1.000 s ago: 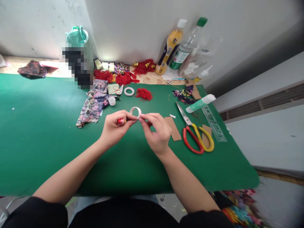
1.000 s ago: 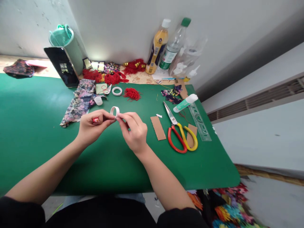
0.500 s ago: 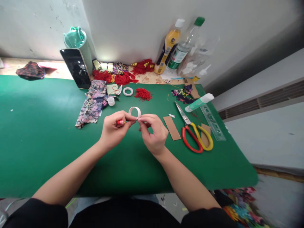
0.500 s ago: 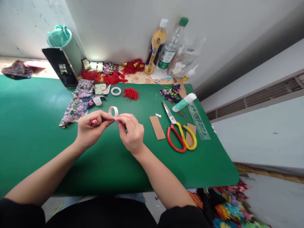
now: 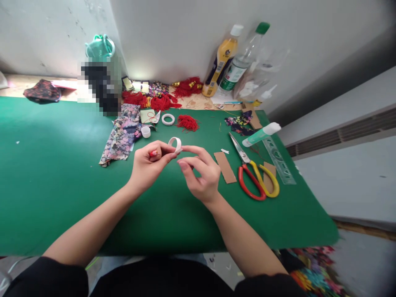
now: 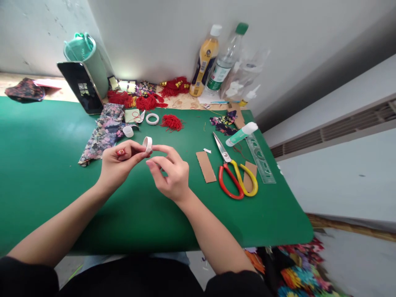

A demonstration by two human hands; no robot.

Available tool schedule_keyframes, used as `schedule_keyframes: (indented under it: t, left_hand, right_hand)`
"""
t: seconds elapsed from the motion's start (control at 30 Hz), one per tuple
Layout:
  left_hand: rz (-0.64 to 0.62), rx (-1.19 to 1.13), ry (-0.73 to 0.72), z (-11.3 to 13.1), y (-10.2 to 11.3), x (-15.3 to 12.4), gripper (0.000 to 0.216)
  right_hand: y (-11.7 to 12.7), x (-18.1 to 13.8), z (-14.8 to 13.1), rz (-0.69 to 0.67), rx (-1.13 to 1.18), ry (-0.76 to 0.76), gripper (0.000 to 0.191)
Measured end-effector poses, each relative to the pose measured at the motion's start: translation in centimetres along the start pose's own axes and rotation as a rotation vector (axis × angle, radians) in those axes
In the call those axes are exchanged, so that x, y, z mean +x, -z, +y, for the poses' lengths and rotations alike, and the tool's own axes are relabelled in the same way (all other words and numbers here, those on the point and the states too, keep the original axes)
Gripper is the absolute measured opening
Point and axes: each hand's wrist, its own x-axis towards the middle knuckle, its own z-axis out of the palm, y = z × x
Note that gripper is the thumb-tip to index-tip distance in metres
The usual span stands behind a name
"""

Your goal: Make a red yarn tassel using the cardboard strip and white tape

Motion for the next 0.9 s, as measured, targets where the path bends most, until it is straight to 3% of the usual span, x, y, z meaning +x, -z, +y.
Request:
schedule_keyframes:
  t: [0.07, 0.2, 0.3, 0.53, 0.9]
  left_hand:
    - [0.000, 0.030, -0.022, 0.0, 0.0, 0.0, 0.058]
    - [-0.016, 0.076, -0.062, 0.0, 0.0, -0.1, 0.055]
    - [-0.030, 0.123, -0.078, 0.0, 0.0, -0.1, 0.053]
    - [-0.093, 0.167, -0.133, 0.3, -0.1, 0.0, 0.053]
    - [-0.098, 0.119, -0.084, 0.1, 0.0, -0.1, 0.056]
  right_hand:
    - [0.0, 0.1, -0.1, 0.025, 0.096, -0.102, 0.019]
    - [-0.1, 0.1, 0.1, 0.075, 0.321, -0.348, 0.007]
    - [-0.2, 0.3, 0.4, 0.096, 0.390, -0.446, 0.012]
    - [0.1, 1.0, 0.9, 0.066, 0.526, -0.598, 0.020]
    - [0.0, 0.9, 1.2, 0.020, 0.567, -0.636, 0.027]
